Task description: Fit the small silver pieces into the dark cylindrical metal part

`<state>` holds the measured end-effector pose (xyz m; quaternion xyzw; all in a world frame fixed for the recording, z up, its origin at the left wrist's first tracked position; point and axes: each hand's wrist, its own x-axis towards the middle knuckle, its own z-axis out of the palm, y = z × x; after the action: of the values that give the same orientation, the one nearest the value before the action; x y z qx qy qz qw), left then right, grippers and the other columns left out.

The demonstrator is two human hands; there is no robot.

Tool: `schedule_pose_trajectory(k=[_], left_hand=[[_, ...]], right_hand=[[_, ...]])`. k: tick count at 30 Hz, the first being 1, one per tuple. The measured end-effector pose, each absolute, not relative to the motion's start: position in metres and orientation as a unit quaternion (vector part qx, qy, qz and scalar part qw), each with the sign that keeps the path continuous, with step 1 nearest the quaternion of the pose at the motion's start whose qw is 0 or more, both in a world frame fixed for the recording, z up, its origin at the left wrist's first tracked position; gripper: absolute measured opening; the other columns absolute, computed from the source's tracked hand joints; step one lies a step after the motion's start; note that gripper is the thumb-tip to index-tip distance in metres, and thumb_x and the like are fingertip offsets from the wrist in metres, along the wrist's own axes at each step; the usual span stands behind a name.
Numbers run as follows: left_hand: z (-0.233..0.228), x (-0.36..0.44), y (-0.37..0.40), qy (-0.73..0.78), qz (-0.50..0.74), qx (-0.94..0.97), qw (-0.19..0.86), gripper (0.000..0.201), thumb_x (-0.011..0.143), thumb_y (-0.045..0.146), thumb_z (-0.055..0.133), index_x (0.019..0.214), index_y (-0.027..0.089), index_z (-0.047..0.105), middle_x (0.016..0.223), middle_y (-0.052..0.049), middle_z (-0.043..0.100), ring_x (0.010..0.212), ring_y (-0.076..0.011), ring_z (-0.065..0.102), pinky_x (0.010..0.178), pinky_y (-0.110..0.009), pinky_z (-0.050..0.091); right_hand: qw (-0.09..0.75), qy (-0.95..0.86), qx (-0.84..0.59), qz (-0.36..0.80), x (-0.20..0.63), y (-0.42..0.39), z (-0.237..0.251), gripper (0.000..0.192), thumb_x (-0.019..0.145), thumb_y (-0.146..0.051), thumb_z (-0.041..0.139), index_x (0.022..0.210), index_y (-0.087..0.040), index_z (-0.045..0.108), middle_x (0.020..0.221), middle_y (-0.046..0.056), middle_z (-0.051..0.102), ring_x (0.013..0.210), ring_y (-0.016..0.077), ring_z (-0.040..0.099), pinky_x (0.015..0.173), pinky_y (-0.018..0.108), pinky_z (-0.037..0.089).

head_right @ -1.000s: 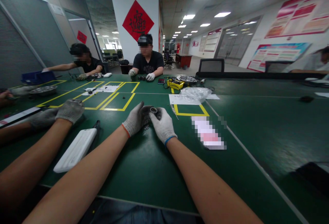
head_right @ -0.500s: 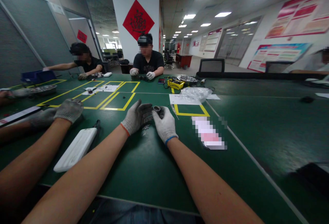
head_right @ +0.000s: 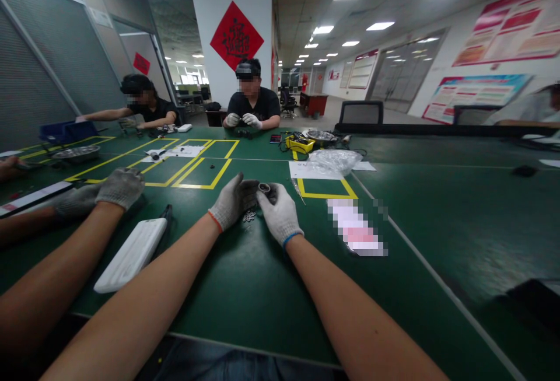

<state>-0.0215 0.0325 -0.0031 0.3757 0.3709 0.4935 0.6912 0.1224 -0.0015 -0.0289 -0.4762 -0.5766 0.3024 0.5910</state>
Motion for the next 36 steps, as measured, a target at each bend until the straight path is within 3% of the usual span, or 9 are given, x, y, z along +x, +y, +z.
schedule_pose_trajectory(k=[8, 14, 21, 25, 31, 36], left_hand=[[-0.007, -0.019, 0.034, 0.366, 0.498, 0.381, 0.688, 0.043, 0.093, 0.055, 0.060, 0.097, 0.015, 0.075, 0.100, -0.012, 0.078, 0.088, -0.0233, 0.071, 0.073, -0.029, 0.051], [0.007, -0.017, 0.022, 0.323, 0.513, 0.375, 0.701, 0.057, 0.095, 0.063, 0.050, 0.108, 0.013, 0.074, 0.107, -0.014, 0.076, 0.088, -0.0223, 0.071, 0.069, -0.028, 0.054], [0.000, -0.002, 0.020, 0.313, 0.502, 0.364, 0.720, 0.052, 0.097, 0.056, 0.051, 0.117, 0.014, 0.072, 0.101, -0.014, 0.078, 0.095, -0.0298, 0.073, 0.088, -0.040, 0.057], [-0.004, -0.002, 0.022, 0.321, 0.501, 0.367, 0.716, 0.047, 0.098, 0.054, 0.050, 0.113, 0.015, 0.073, 0.101, -0.013, 0.078, 0.100, -0.0275, 0.072, 0.096, -0.038, 0.053], [0.009, -0.013, 0.021, 0.330, 0.504, 0.361, 0.711, 0.056, 0.095, 0.064, 0.048, 0.104, 0.015, 0.073, 0.111, -0.015, 0.076, 0.107, -0.0264, 0.070, 0.089, -0.033, 0.055], [0.013, -0.017, 0.023, 0.334, 0.528, 0.357, 0.694, 0.057, 0.092, 0.065, 0.050, 0.105, 0.015, 0.072, 0.112, -0.017, 0.074, 0.111, -0.0299, 0.068, 0.089, -0.036, 0.056]], right_hand=[[0.584, -0.583, -0.472, 0.310, 0.122, -0.003, -0.029, 0.042, 0.084, -0.053, 0.068, 0.109, -0.021, 0.065, 0.105, 0.009, 0.075, 0.097, 0.0238, 0.071, 0.088, 0.040, 0.058], [0.591, -0.581, -0.474, 0.297, 0.121, -0.003, -0.027, 0.040, 0.082, -0.053, 0.068, 0.106, -0.021, 0.066, 0.100, 0.009, 0.076, 0.097, 0.0251, 0.071, 0.089, 0.042, 0.058], [0.609, -0.578, -0.468, 0.277, 0.120, -0.005, -0.024, 0.040, 0.082, -0.054, 0.069, 0.104, -0.020, 0.066, 0.099, 0.009, 0.076, 0.097, 0.0258, 0.071, 0.090, 0.042, 0.058], [0.640, -0.550, -0.473, 0.254, 0.121, -0.004, -0.024, 0.041, 0.082, -0.054, 0.069, 0.104, -0.020, 0.066, 0.101, 0.010, 0.075, 0.098, 0.0260, 0.071, 0.091, 0.042, 0.057], [0.629, -0.551, -0.483, 0.261, 0.121, -0.004, -0.026, 0.040, 0.082, -0.054, 0.069, 0.101, -0.020, 0.066, 0.098, 0.010, 0.075, 0.098, 0.0276, 0.070, 0.092, 0.044, 0.057], [0.601, -0.576, -0.477, 0.281, 0.120, -0.006, -0.025, 0.039, 0.082, -0.053, 0.069, 0.102, -0.020, 0.066, 0.098, 0.009, 0.075, 0.095, 0.0262, 0.070, 0.091, 0.043, 0.057]])
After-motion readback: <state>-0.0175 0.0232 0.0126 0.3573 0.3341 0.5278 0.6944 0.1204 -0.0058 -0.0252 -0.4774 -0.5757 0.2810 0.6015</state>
